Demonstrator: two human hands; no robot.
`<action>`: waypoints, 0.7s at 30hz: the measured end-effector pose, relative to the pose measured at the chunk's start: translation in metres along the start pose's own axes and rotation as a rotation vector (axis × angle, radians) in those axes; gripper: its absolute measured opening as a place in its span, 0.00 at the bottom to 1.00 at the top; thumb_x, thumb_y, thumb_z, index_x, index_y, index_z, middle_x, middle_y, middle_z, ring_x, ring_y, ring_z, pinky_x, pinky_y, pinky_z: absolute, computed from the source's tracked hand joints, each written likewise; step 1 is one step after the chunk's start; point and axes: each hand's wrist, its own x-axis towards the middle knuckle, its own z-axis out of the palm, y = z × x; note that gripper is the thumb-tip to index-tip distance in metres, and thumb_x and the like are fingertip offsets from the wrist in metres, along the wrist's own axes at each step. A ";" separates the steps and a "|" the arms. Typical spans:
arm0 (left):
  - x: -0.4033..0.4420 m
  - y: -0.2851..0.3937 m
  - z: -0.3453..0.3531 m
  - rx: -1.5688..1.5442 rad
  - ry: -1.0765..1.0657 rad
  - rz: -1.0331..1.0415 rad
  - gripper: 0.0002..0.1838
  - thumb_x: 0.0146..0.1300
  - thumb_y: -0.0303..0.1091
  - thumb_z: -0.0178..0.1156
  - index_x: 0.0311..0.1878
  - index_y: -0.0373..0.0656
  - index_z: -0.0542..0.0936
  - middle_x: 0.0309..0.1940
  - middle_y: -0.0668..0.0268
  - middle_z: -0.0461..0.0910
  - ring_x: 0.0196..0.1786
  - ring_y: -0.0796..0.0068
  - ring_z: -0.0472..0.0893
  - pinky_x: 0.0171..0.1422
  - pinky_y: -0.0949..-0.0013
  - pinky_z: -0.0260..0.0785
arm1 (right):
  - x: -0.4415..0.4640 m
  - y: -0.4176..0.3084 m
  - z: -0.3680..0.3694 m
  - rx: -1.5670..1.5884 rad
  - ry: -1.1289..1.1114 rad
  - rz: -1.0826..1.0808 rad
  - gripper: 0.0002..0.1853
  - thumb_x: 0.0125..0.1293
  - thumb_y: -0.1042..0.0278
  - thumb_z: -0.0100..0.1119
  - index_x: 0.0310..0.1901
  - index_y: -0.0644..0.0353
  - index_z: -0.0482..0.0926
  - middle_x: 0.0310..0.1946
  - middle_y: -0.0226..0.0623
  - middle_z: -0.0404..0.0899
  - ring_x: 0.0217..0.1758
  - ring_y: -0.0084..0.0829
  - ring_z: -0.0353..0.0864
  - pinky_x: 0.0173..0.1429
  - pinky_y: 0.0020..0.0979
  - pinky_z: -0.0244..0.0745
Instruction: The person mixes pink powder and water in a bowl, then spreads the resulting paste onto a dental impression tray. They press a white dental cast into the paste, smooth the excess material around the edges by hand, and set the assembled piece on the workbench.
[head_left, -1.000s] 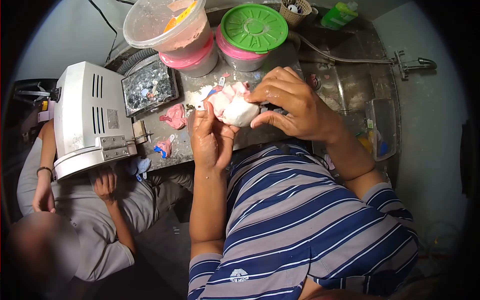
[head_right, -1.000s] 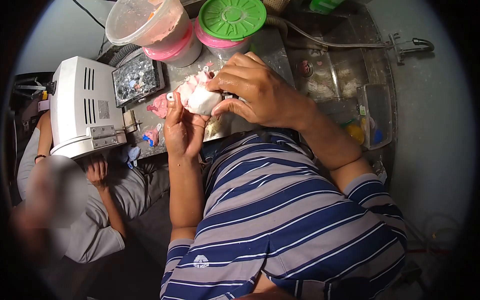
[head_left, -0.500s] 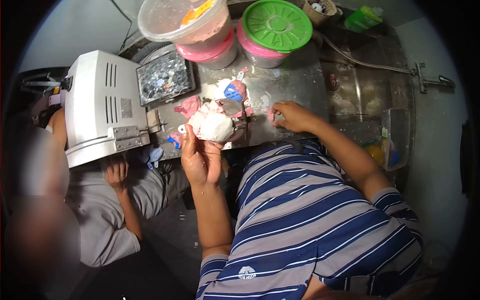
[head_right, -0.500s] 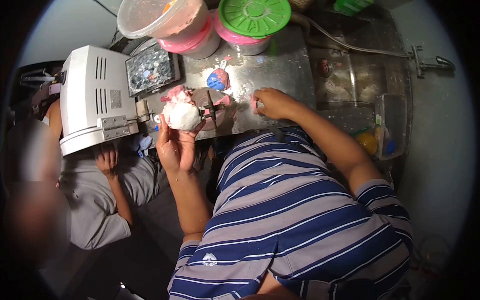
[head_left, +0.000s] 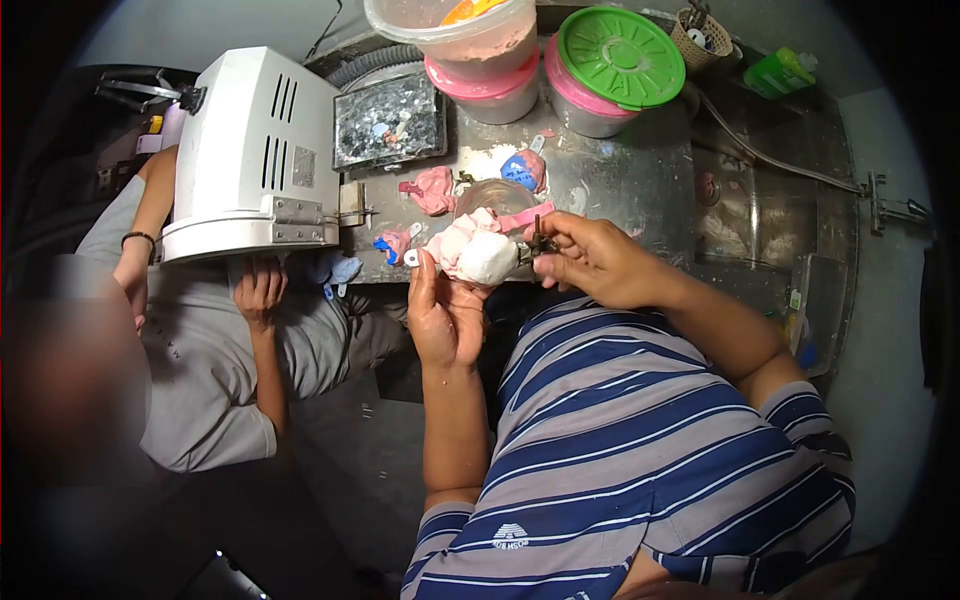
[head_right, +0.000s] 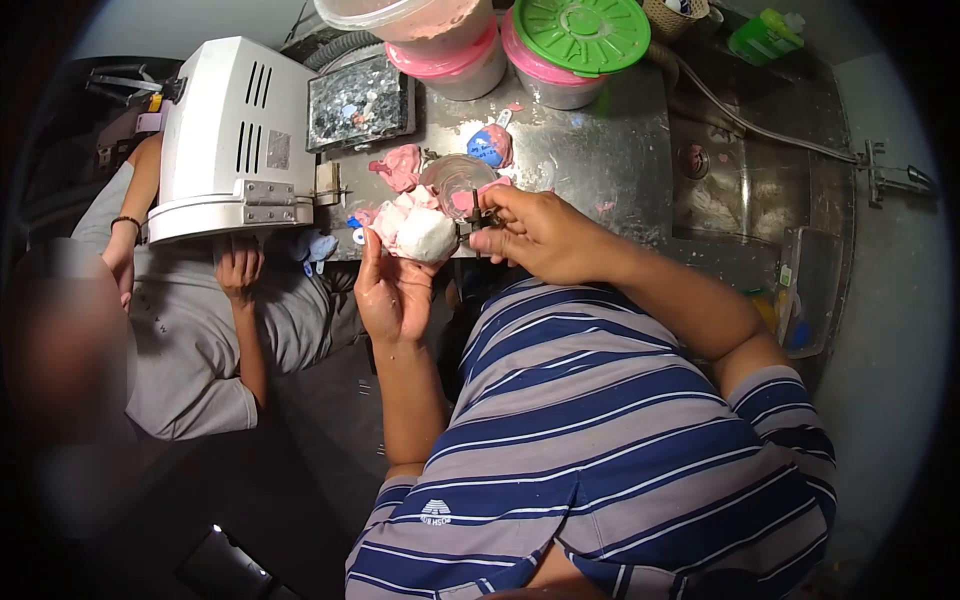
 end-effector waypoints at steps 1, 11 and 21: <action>-0.003 0.000 -0.001 -0.013 0.003 0.019 0.25 0.77 0.46 0.45 0.67 0.36 0.67 0.65 0.52 0.72 0.66 0.52 0.73 0.67 0.41 0.66 | 0.003 0.000 0.005 0.121 -0.004 0.070 0.13 0.71 0.67 0.59 0.52 0.65 0.73 0.32 0.31 0.80 0.35 0.20 0.80 0.40 0.27 0.77; -0.035 0.010 -0.059 0.108 0.053 0.085 0.12 0.74 0.34 0.52 0.51 0.35 0.76 0.47 0.56 0.81 0.51 0.64 0.81 0.58 0.55 0.75 | 0.027 -0.004 0.023 0.106 -0.050 0.181 0.07 0.73 0.69 0.55 0.43 0.65 0.76 0.24 0.25 0.74 0.26 0.16 0.75 0.32 0.22 0.74; -0.032 -0.005 -0.160 0.116 -0.015 0.107 0.18 0.69 0.26 0.56 0.60 0.30 0.71 0.56 0.49 0.78 0.56 0.55 0.81 0.60 0.54 0.77 | 0.085 0.001 0.075 -0.347 -0.111 0.088 0.11 0.72 0.65 0.57 0.36 0.64 0.78 0.18 0.32 0.75 0.21 0.21 0.72 0.27 0.30 0.67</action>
